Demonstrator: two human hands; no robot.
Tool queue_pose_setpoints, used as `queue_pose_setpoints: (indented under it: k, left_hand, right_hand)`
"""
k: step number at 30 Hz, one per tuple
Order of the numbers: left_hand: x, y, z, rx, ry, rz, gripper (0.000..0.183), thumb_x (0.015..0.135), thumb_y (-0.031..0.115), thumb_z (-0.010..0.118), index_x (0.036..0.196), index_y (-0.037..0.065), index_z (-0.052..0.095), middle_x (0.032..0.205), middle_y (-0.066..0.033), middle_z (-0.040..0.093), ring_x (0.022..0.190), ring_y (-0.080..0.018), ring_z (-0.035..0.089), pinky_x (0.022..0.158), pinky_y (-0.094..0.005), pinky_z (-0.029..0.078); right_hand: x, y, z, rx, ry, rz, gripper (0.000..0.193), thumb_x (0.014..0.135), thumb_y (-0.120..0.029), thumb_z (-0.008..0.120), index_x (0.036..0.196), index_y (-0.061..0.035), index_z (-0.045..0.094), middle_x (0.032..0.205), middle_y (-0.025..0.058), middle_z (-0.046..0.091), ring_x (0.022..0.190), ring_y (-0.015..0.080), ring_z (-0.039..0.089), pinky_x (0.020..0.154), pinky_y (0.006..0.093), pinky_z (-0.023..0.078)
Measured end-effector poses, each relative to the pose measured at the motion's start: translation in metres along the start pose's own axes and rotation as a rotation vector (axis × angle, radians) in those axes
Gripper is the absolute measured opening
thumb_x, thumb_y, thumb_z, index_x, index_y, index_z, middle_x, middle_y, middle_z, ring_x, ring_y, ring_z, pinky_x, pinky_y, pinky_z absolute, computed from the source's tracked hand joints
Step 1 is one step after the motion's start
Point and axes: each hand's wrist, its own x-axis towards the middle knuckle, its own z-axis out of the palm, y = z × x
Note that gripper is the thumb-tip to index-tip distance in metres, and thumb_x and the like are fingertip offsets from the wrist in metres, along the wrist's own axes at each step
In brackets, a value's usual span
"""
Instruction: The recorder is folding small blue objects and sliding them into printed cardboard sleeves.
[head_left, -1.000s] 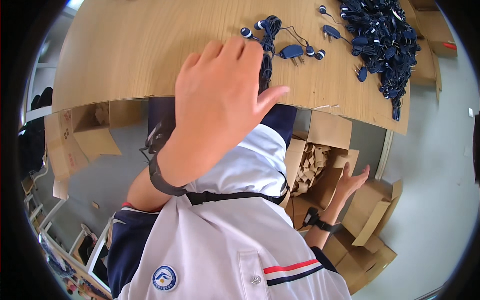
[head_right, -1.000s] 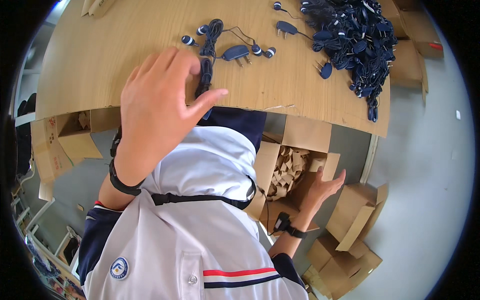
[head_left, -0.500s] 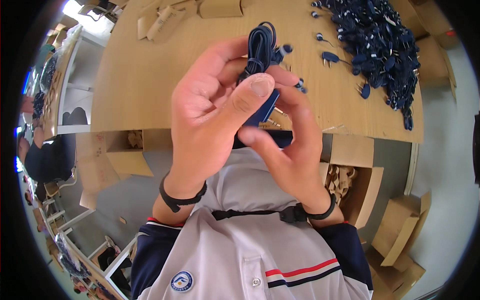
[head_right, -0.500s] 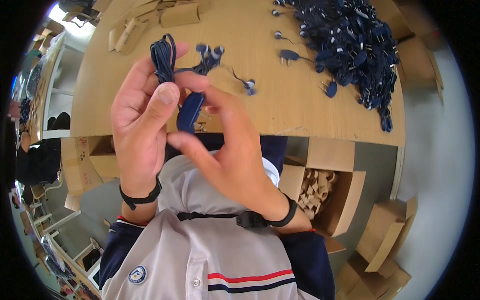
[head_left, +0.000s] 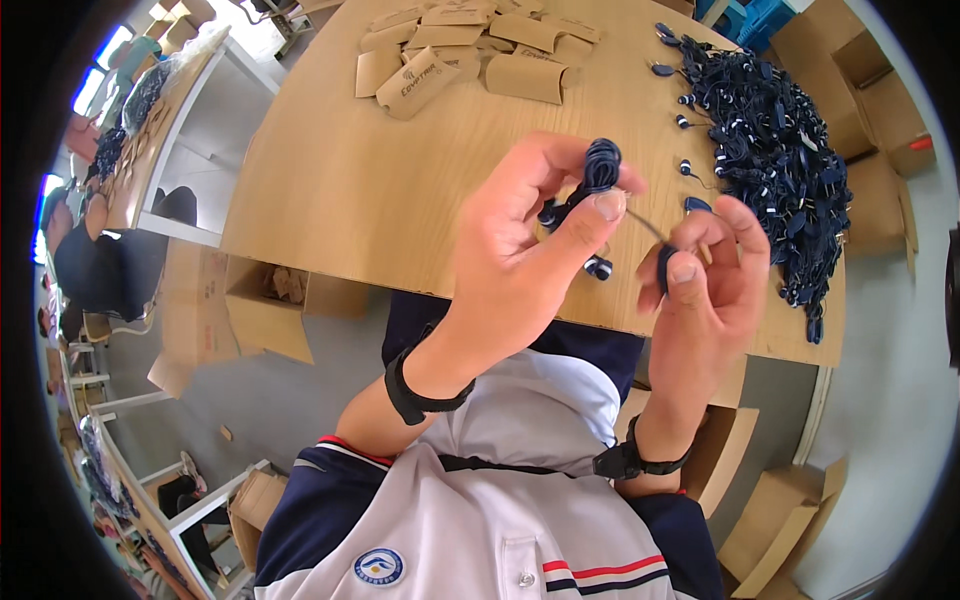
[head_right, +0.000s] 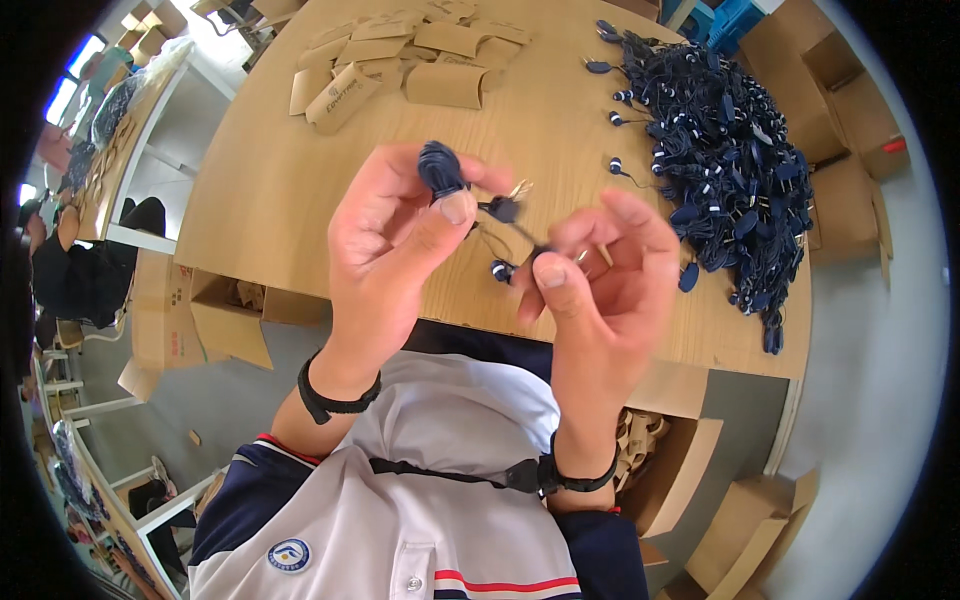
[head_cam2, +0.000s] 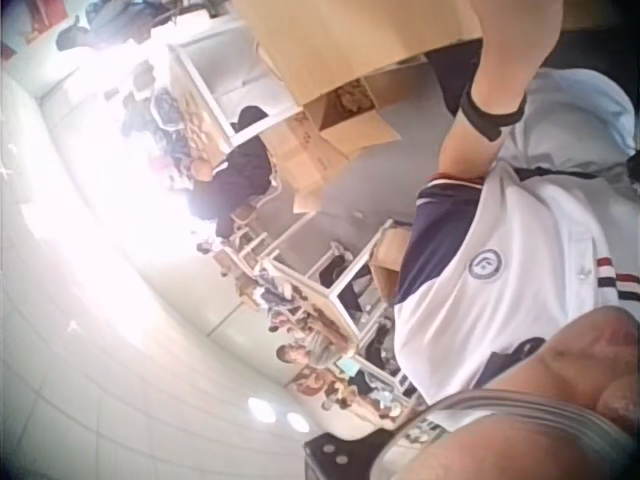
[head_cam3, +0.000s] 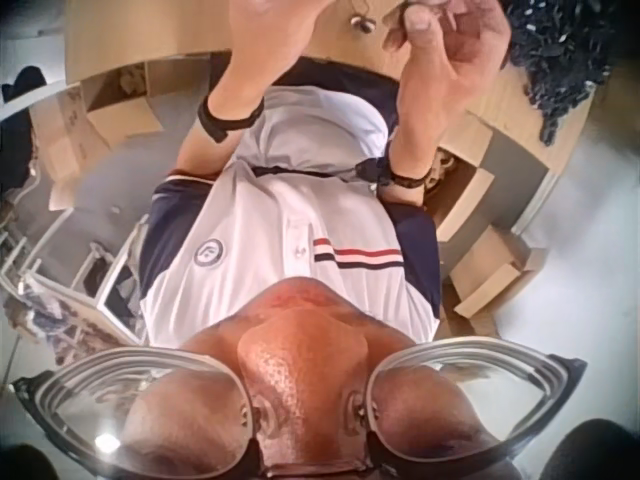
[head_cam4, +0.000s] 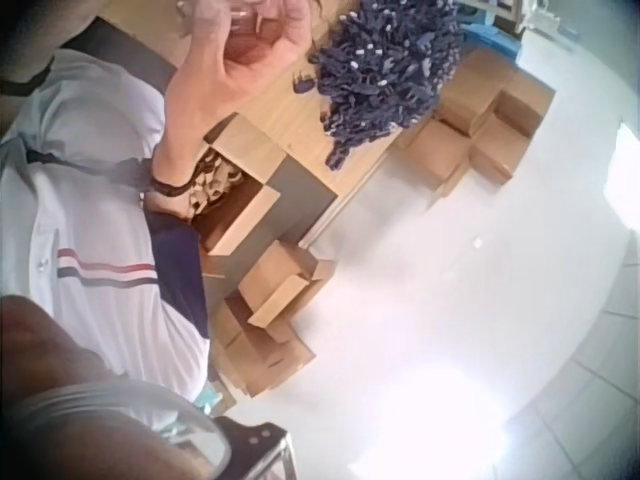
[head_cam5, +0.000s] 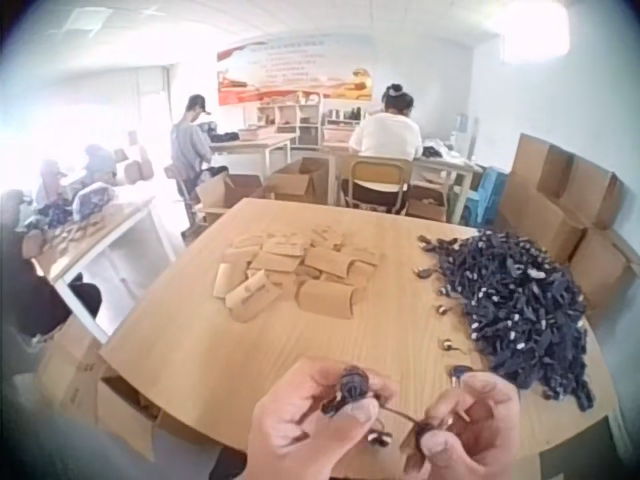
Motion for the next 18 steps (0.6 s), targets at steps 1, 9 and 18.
queue_pose_setpoints:
  k: [1,9,18]
  left_hand:
    - [-0.001,-0.001,0.001,-0.006,-0.018,-0.013,0.023,0.093,0.008,0.062,0.114,-0.001,0.057,0.109,-0.0096,0.063,0.093,-0.0132,0.059,0.084,-0.0276,0.048]
    - [0.007,0.012,0.0,-0.092,-0.04,-0.169,0.028,0.092,0.008,0.063,0.116,-0.005,0.056,0.106,-0.0135,0.065,0.089,-0.0152,0.064,0.082,-0.0291,0.052]
    - [-0.001,0.026,-0.013,0.27,0.109,-0.041,0.026,0.087,0.002,0.069,0.108,-0.006,0.055,0.098,-0.0157,0.067,0.084,-0.0138,0.066,0.072,-0.0246,0.053]
  right_hand:
    - [0.004,-0.002,0.0,-0.041,0.047,-0.044,0.043,0.087,0.005,0.062,0.125,0.0006,0.044,0.092,0.0096,0.058,0.07,0.0151,0.062,0.055,0.0237,0.053]
    - [0.04,-0.011,0.013,-0.152,0.241,-0.33,0.038,0.082,0.004,0.072,0.117,0.0055,0.057,0.097,0.0109,0.065,0.082,0.014,0.064,0.072,0.0226,0.053]
    - [0.042,-0.021,0.042,-0.282,-0.122,0.018,0.036,0.078,0.005,0.072,0.113,0.0023,0.065,0.092,0.0024,0.058,0.081,0.0075,0.057,0.07,0.0206,0.05]
